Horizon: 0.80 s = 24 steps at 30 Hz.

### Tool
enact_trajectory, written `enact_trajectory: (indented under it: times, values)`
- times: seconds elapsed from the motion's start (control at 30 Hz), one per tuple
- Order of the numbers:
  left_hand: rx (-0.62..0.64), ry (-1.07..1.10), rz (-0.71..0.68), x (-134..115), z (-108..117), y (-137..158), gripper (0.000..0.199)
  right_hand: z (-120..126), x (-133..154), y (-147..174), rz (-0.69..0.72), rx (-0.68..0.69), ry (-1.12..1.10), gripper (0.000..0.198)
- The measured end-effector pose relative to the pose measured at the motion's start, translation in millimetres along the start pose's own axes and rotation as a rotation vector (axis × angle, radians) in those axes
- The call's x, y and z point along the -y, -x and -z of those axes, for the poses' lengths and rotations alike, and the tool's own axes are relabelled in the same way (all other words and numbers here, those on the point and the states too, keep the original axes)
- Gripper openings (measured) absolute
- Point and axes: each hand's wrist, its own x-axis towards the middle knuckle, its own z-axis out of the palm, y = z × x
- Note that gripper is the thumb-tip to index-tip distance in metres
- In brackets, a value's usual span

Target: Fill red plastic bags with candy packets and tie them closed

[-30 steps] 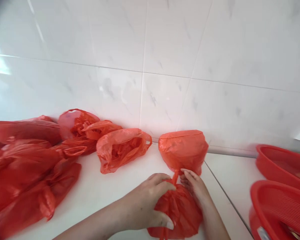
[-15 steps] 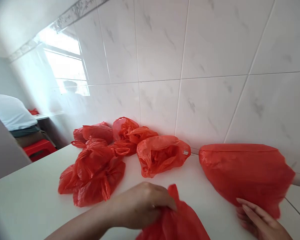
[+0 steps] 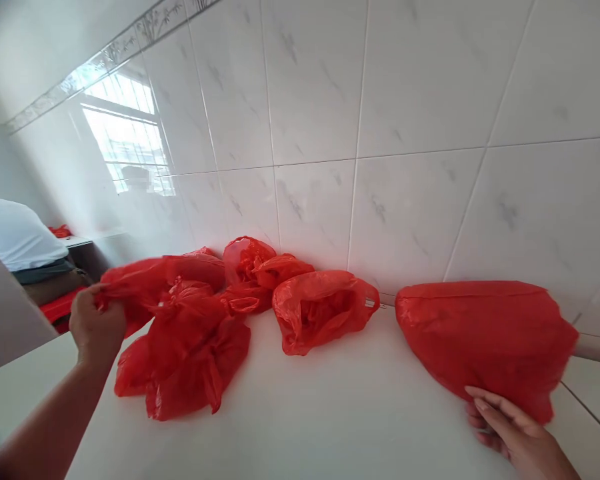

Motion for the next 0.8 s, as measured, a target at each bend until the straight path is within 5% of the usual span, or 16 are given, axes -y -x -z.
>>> enact_trajectory:
  times: [0.13, 0.23, 0.37, 0.47, 0.6, 0.67, 0.73, 0.8]
  values:
    - [0.324, -0.062, 0.102, 28, -4, 14, 0.007, -6, 22, 20, -0.038, 0.049, 0.026, 0.043]
    - [0.356, -0.109, 0.099, 29, -4, 22, 0.013, -9, 31, 28, -0.02, 0.059, 0.068, 0.05]
    - [0.241, -0.111, -0.008, -4, -10, 28, 0.019, -15, 28, 27, 0.002, 0.041, 0.139, 0.048]
    - [0.296, 0.126, -0.236, -51, -11, 48, 0.019, -21, 24, 26, 0.03, 0.02, 0.204, 0.044]
    - [0.688, 0.442, -0.66, -126, -6, 105, 0.016, -29, 24, 31, 0.104, -0.028, 0.385, 0.034]
    - [1.033, 0.517, -0.855, -159, -8, 138, 0.021, -32, 25, 34, 0.125, -0.038, 0.442, 0.031]
    - [1.356, 0.447, -0.959, -186, -18, 167, 0.027, -33, 25, 35, 0.136, -0.039, 0.44, 0.031]
    - [1.48, 0.317, -0.96, -206, -39, 187, 0.027, -33, 26, 37, 0.14, -0.037, 0.415, 0.032]
